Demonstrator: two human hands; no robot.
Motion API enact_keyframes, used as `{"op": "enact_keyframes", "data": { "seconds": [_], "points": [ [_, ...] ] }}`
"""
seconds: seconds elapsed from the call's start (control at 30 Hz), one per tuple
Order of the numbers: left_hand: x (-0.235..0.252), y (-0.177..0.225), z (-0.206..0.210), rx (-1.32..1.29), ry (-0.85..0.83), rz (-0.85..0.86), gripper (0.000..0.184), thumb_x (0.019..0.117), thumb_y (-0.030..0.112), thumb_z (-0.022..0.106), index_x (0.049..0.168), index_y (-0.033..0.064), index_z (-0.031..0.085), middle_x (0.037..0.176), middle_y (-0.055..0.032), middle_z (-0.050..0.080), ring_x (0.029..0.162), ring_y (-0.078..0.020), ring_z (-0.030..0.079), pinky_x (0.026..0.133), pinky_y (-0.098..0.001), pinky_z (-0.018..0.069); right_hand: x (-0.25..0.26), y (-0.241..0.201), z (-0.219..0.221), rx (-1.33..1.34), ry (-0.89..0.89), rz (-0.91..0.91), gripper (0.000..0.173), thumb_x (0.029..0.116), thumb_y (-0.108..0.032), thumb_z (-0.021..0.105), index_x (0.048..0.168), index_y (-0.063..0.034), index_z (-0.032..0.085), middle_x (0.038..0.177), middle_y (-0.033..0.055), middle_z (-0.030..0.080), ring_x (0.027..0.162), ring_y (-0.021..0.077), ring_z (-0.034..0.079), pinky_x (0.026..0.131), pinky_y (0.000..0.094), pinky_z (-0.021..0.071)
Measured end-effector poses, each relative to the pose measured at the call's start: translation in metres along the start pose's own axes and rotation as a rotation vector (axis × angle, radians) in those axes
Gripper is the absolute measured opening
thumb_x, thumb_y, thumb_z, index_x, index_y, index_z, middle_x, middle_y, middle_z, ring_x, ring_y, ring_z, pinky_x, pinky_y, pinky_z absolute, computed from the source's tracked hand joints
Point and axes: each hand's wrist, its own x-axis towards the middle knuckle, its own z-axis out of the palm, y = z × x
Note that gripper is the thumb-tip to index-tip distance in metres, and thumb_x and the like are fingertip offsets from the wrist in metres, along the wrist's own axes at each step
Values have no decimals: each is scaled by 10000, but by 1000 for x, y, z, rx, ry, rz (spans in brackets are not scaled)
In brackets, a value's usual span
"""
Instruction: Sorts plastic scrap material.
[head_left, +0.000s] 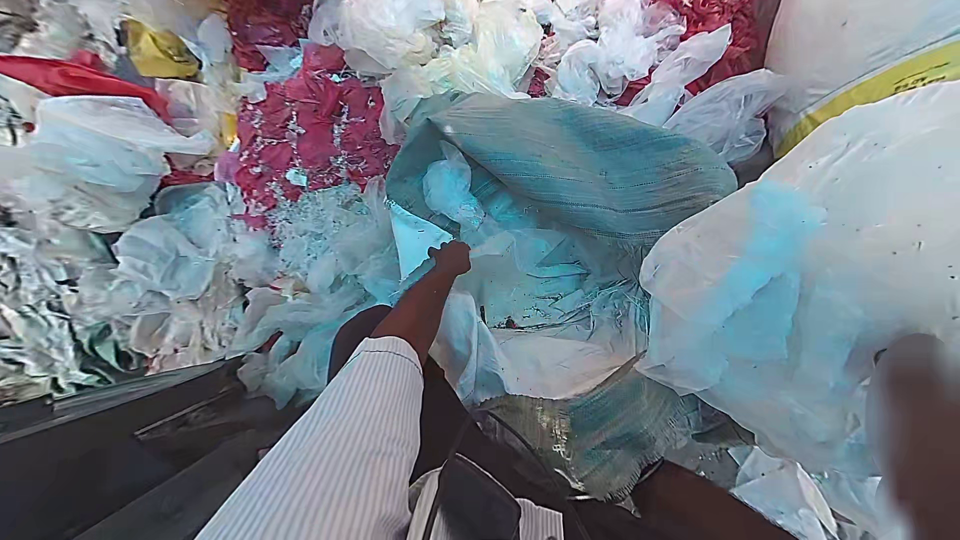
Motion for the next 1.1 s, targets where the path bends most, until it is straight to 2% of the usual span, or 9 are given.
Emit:
{"op": "enact_keyframes", "data": {
  "seconds": [0.13,0.33,0.47,0.6,0.73,0.8,0.93,1.0,1.1],
  "points": [
    [-33,46,-13,-74,-64,188,341,878,110,691,1210,29,684,1251,-273,643,1191,-477,608,893,-702,509,14,17,1,-88,-46,-29,654,882,-211,737,1413,71,480,1292,177,634,1171,123,638,1002,270,537],
    [-175,179,-87,-804,524,667,878,804,-19,774,1563,43,338,1307,-221,644,1130,-341,687,952,-511,580,31,20,22,-348,-188,-88,627,919,-179,630,1483,28,451,1400,290,560,1317,346,555,1102,520,435],
    [-252,240,-98,-843,512,967,796,787,-81,755,1517,0,447,1317,-206,622,1199,-332,623,994,-474,538,24,-7,44,277,-225,154,384,1027,-186,594,1381,-77,494,1176,21,664,1033,73,687,892,285,604],
    [-275,270,-95,-713,379,1217,709,741,-30,777,1423,46,599,1340,-156,649,1267,-338,567,985,-538,464,22,-16,36,603,-469,137,585,1054,-585,401,1498,-204,409,1363,-48,609,1274,76,578,1095,327,489],
    [-291,270,-98,-699,130,1497,636,719,-26,732,1345,-40,622,1417,-192,605,1409,-340,471,1136,-565,326,23,-9,31,498,-234,159,363,952,-180,686,1264,-63,543,986,-8,707,906,82,712,831,274,612],
    [-288,262,-93,-1000,-58,1616,455,812,-107,635,1267,-120,646,1379,-242,622,1355,-285,553,1164,-400,392,33,4,20,433,-96,171,448,857,-58,718,1265,-37,534,984,4,699,886,85,712,794,274,623],
    [-233,239,-68,-1529,-253,1125,210,1010,-62,479,1026,-80,687,958,-138,751,759,-147,719,703,-302,609,48,36,-12,411,112,123,494,870,7,678,1333,2,506,1121,80,676,1010,144,693,890,336,604],
    [-162,225,-46,-1139,-96,760,216,1025,6,491,1116,-10,686,1059,-130,729,850,-194,707,797,-362,593,46,46,-28,405,184,93,505,894,3,686,1362,30,500,1157,119,679,1052,183,695,929,365,602],
    [-62,219,-6,-270,-205,739,365,968,-14,496,1289,13,667,1346,-191,644,1287,-355,588,1080,-578,451,31,46,-41,361,261,48,501,890,-13,696,1344,49,492,1132,117,684,1026,180,705,914,363,611]
  ]
}}
